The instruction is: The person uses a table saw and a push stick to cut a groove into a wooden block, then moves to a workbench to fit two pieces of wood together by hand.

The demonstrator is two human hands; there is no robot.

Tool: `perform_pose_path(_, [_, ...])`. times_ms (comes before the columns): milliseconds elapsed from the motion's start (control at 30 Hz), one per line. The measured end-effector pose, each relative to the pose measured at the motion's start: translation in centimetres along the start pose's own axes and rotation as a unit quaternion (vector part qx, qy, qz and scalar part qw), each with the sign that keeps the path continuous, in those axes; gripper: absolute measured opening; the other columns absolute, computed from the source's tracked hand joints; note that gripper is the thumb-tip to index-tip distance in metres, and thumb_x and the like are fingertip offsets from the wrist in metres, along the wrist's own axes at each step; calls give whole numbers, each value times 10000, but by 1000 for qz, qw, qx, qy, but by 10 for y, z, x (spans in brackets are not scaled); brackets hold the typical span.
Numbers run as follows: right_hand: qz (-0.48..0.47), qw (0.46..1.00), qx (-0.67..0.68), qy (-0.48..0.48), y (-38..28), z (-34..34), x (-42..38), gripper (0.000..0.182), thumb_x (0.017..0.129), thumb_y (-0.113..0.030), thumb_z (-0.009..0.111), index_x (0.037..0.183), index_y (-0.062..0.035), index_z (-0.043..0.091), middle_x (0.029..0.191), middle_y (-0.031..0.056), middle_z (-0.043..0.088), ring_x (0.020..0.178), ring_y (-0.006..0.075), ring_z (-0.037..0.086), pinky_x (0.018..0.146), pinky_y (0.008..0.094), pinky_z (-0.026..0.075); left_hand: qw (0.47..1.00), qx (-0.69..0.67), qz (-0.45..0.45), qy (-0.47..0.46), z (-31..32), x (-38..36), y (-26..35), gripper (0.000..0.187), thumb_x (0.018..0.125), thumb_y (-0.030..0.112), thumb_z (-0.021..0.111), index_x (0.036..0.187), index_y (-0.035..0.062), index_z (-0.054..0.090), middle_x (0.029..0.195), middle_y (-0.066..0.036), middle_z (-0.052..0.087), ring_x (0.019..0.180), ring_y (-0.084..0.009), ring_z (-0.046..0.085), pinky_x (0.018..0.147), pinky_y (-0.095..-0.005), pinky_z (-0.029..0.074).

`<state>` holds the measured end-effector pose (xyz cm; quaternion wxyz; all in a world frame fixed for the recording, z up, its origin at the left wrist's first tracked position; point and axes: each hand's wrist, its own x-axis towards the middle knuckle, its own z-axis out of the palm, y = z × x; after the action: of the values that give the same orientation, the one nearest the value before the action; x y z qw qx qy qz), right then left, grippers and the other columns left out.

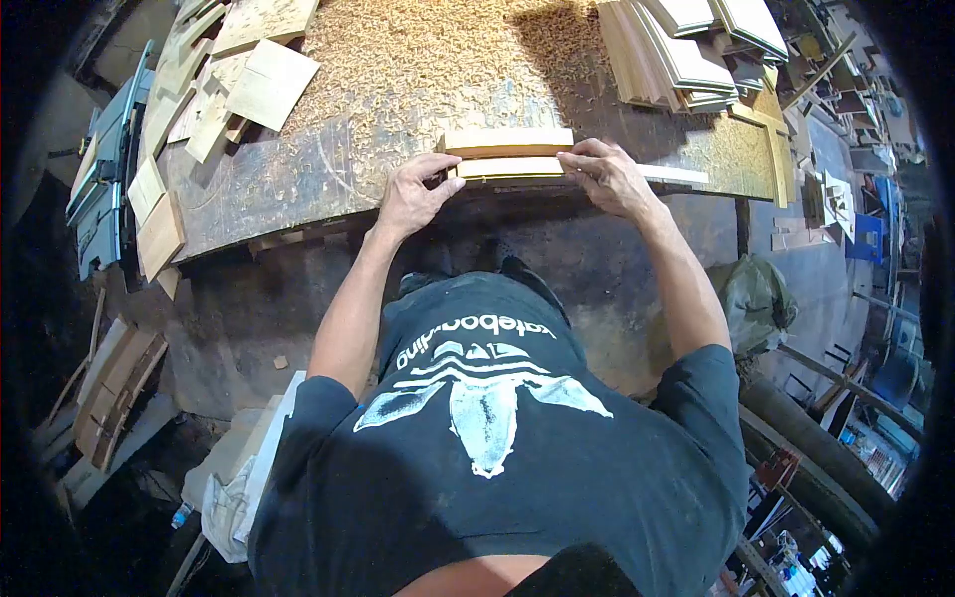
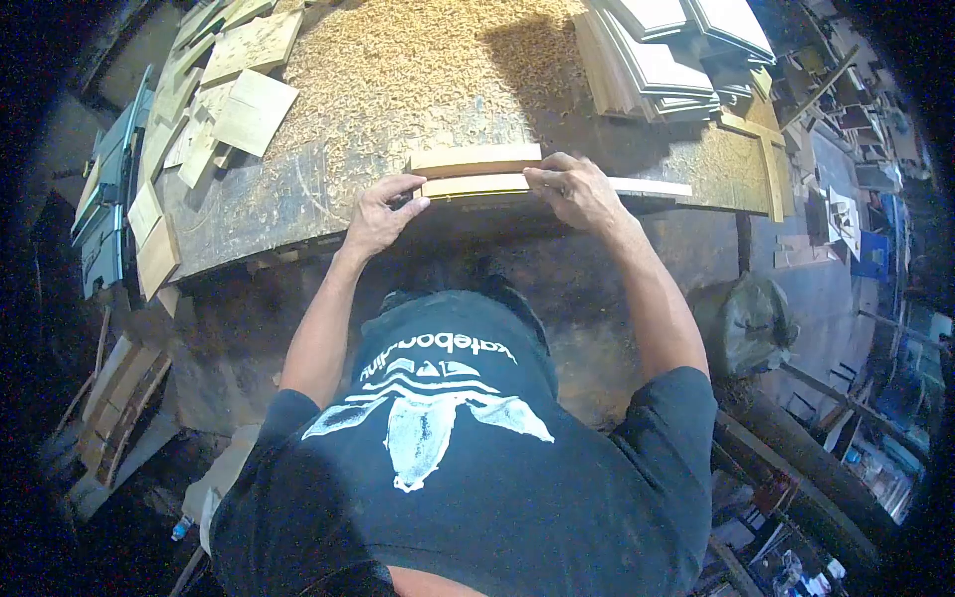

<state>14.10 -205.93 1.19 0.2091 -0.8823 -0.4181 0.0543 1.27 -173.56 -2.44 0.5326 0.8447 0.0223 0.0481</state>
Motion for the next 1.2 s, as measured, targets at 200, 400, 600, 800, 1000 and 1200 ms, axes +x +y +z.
perform_pose_path(200, [-17,999,36,-4,6,-3,4,230,940,-203,649,1130,-143,765,1117,142,696,992,345,662,899,431,528,999,33,20,19,7,1,4,314,845,220,791,1107,53,744,1081,-120,730,985,-247,691,863,-344,539])
perform_pose_path(400, [-16,999,42,-2,7,-1,3,221,935,-197,648,1115,-147,767,1111,150,696,994,353,661,904,435,526,977,180,115,-8,17,12,19,253,878,172,747,1096,45,750,1100,-134,726,1036,-277,674,903,-370,535])
perform_pose_path(600, [13,998,63,29,22,-5,-15,276,904,-234,692,1167,-160,732,1168,136,681,1047,355,641,953,461,500,977,185,110,-5,13,13,20,226,893,197,736,1053,39,758,1063,-128,737,999,-270,691,883,-362,535])
perform_pose_path(800, [19,998,61,22,27,-5,-15,247,897,-239,700,1125,-150,737,1097,114,702,1035,350,643,933,460,503,980,177,88,-21,14,14,24,239,893,212,741,1061,43,754,1057,-129,740,964,-264,700,840,-354,547])
perform_pose_path(1000, [12,997,58,39,20,1,-11,180,901,-221,695,1045,-125,747,1022,110,701,992,329,655,880,437,519,975,182,123,20,18,11,18,235,886,202,744,1054,38,752,1069,-133,742,982,-285,696,880,-372,531])
perform_pose_path(1200, [17,999,41,18,21,-1,-9,235,890,-211,697,1101,-127,753,1025,106,692,969,324,657,889,422,524,989,127,75,15,14,3,10,318,868,201,769,1127,22,729,1113,-161,728,1059,-287,678,923,-371,519])
